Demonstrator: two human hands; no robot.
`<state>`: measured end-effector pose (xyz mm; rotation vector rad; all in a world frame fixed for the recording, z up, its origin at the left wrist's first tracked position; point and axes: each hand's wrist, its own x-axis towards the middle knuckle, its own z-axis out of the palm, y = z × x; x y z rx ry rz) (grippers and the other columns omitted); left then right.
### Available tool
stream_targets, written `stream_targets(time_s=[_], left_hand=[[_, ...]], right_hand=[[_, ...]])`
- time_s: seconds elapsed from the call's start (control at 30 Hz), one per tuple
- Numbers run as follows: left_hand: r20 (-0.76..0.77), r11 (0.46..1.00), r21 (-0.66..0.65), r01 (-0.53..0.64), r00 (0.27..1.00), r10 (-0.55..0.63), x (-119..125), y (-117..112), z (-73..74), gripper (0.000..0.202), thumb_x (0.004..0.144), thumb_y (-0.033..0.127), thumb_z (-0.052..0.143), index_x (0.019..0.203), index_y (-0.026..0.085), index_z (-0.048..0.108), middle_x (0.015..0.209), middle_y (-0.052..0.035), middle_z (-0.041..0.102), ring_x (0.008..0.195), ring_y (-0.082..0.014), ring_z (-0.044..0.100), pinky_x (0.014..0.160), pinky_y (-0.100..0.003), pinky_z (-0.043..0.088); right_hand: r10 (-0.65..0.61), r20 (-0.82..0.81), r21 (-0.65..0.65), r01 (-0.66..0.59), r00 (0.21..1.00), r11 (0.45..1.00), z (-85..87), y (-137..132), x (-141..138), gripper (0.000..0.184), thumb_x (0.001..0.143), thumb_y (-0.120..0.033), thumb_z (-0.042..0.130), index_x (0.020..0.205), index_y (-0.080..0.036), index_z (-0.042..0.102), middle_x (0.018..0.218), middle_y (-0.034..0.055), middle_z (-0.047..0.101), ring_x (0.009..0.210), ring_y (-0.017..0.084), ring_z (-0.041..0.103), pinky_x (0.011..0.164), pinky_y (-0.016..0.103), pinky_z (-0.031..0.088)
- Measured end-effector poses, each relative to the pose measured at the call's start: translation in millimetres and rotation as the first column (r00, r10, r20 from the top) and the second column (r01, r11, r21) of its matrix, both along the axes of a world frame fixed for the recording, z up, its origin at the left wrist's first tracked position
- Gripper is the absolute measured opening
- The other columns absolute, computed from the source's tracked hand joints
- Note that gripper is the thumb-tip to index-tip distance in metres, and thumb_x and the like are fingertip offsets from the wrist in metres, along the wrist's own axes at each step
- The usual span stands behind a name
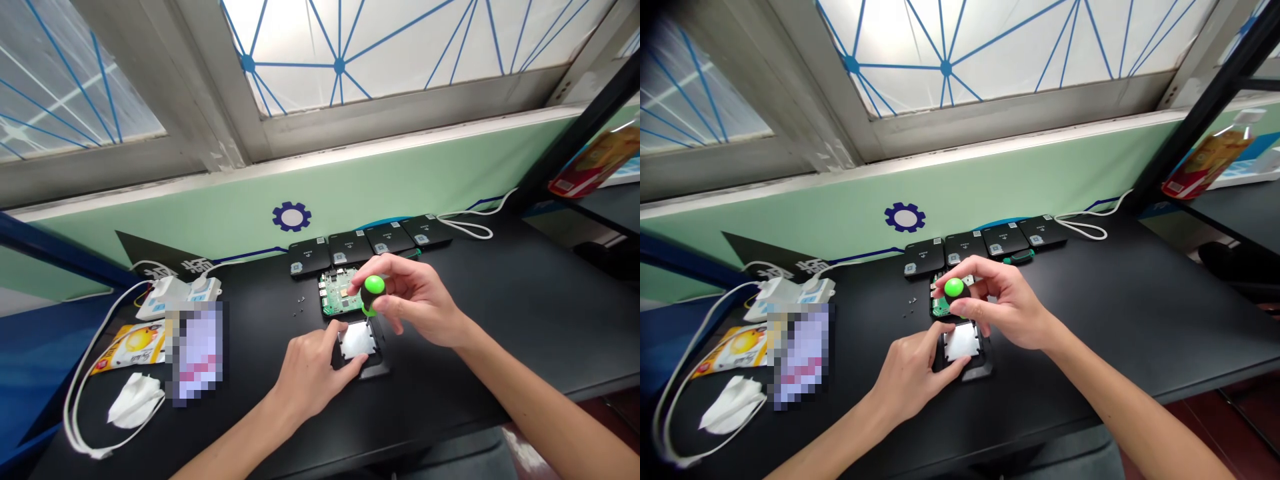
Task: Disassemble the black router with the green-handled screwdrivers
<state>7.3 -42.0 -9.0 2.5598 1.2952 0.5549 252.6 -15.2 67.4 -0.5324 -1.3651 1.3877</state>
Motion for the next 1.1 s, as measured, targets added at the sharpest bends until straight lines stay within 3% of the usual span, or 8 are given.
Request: stream_targets(time_s=[0.3, 0.63, 0.87, 1.1], left_hand=[[0.01, 1.0, -0.028, -0.009, 1.0, 0.009, 0.1, -0.2, 2.6, 0.039, 0.097, 0.047, 0.085, 0.123, 0.023, 0.07, 0.075, 0.0035, 0.072, 0.057, -0.019, 0.068, 0.056, -0.03, 0.042], [0.002, 0.999, -0.028, -0.017, 1.0, 0.017, 1.3, -0.4, 3.7, 0.036, 0.098, 0.047, 0.083, 0.122, 0.024, 0.07, 0.072, 0.0046, 0.07, 0.055, -0.0179, 0.066, 0.056, -0.029, 0.039], [-0.008, 0.999, -0.025, -0.025, 1.0, 0.025, 1.1, -0.2, 3.3, 0.037, 0.099, 0.051, 0.081, 0.121, 0.023, 0.07, 0.072, 0.0033, 0.07, 0.056, -0.0189, 0.067, 0.056, -0.029, 0.038], [-0.002, 1.0, -0.013, -0.026, 1.0, 0.026, 1.7, -0.3, 1.8, 0.036, 0.099, 0.05, 0.082, 0.12, 0.024, 0.069, 0.072, 0.0035, 0.071, 0.055, -0.0185, 0.066, 0.057, -0.029, 0.038]], right_hand=[[0.006, -0.025, -0.05, -0.007, 1.0, 0.999, 1.0, -2.9, -0.6, 0.025, 0.095, -0.021, 0.092, 0.116, -0.02, 0.078, 0.11, 0.0088, 0.086, 0.067, 0.01, 0.073, 0.044, 0.011, 0.055], [-0.01, 0.011, -0.029, 0.01, 1.0, 1.0, 0.6, -3.6, -0.6, 0.025, 0.095, -0.023, 0.092, 0.116, -0.021, 0.079, 0.106, 0.0068, 0.085, 0.062, 0.007, 0.067, 0.044, 0.011, 0.053], [-0.032, 0.037, -0.007, 0.033, 0.999, 0.999, -1.6, -2.3, 0.0, 0.027, 0.094, -0.025, 0.092, 0.117, -0.021, 0.079, 0.105, 0.0085, 0.084, 0.065, 0.011, 0.069, 0.042, 0.015, 0.051], [-0.092, 0.066, 0.023, 0.091, 0.994, 0.996, -1.6, 0.2, 0.5, 0.025, 0.094, -0.026, 0.093, 0.114, -0.023, 0.079, 0.097, 0.0052, 0.082, 0.058, 0.009, 0.059, 0.041, 0.018, 0.048]])
